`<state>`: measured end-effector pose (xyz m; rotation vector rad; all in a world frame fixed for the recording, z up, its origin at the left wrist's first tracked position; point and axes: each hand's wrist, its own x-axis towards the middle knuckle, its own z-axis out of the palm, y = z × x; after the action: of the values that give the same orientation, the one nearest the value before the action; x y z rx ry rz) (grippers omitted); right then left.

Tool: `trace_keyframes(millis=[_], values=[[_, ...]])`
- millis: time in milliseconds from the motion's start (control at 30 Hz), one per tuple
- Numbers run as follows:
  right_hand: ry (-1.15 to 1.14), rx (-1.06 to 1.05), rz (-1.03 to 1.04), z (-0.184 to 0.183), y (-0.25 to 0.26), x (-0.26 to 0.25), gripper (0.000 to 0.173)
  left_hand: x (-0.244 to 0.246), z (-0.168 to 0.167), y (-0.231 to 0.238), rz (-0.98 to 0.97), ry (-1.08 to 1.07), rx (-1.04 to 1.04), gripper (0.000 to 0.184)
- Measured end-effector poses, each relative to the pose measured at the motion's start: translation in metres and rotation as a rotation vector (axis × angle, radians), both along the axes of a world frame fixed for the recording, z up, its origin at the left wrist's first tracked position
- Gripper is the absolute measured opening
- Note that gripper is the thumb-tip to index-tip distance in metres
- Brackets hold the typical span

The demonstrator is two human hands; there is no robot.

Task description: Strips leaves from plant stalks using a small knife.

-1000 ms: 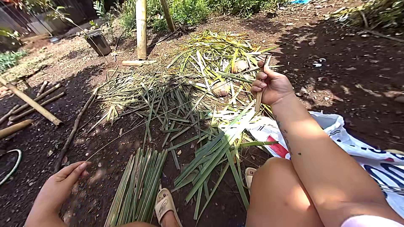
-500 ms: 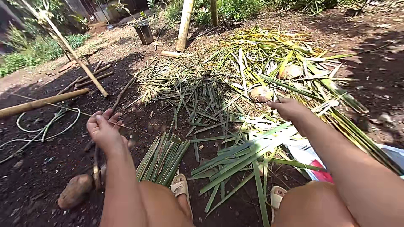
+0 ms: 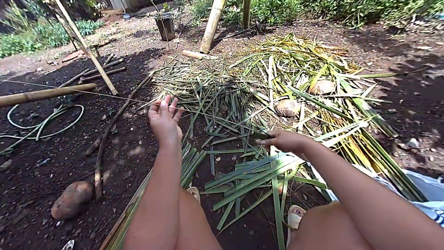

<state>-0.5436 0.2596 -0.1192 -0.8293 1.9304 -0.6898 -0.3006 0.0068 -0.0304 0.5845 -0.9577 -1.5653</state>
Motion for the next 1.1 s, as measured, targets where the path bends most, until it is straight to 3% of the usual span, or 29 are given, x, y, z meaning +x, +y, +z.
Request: trace_keyframes(millis=[67,200,267,433,500,700,900,1033,1100], values=[[-0.113,-0.055,0.017,0.007,0.003,0.003,0.022,-0.007,-0.008,0.012,-0.1,-0.068,-0.083,0.016],[-0.284,-0.143,0.096,0.015,0.002,0.012,0.027,-0.026,-0.032,0.049,-0.487,-0.199,-0.27,0.017],[-0.24,-0.18,0.012,0.017,-0.001,0.014,0.028,-0.036,-0.041,0.06,-0.586,-0.249,-0.337,0.016],[0.367,-0.125,-0.49,0.01,-0.011,-0.002,0.047,-0.051,-0.051,0.062,-0.373,-0.329,-0.457,0.011],[0.469,-0.119,-0.455,0.012,-0.012,0.004,0.05,-0.059,-0.054,0.063,-0.318,-0.333,-0.503,0.012],[0.511,0.003,-0.177,0.026,-0.035,0.045,0.038,-0.074,-0.058,0.089,-0.352,-0.303,-0.637,0.013],[0.543,0.245,-0.173,-0.009,-0.035,0.014,0.03,-0.068,-0.049,0.082,-0.323,-0.19,-0.705,0.011],[0.526,0.502,-0.119,-0.038,-0.009,-0.016,0.027,-0.045,-0.021,0.049,-0.162,-0.041,-0.699,0.01],[0.462,0.504,-0.113,-0.047,-0.002,-0.032,0.031,-0.04,-0.02,0.036,-0.12,-0.057,-0.695,0.01]])
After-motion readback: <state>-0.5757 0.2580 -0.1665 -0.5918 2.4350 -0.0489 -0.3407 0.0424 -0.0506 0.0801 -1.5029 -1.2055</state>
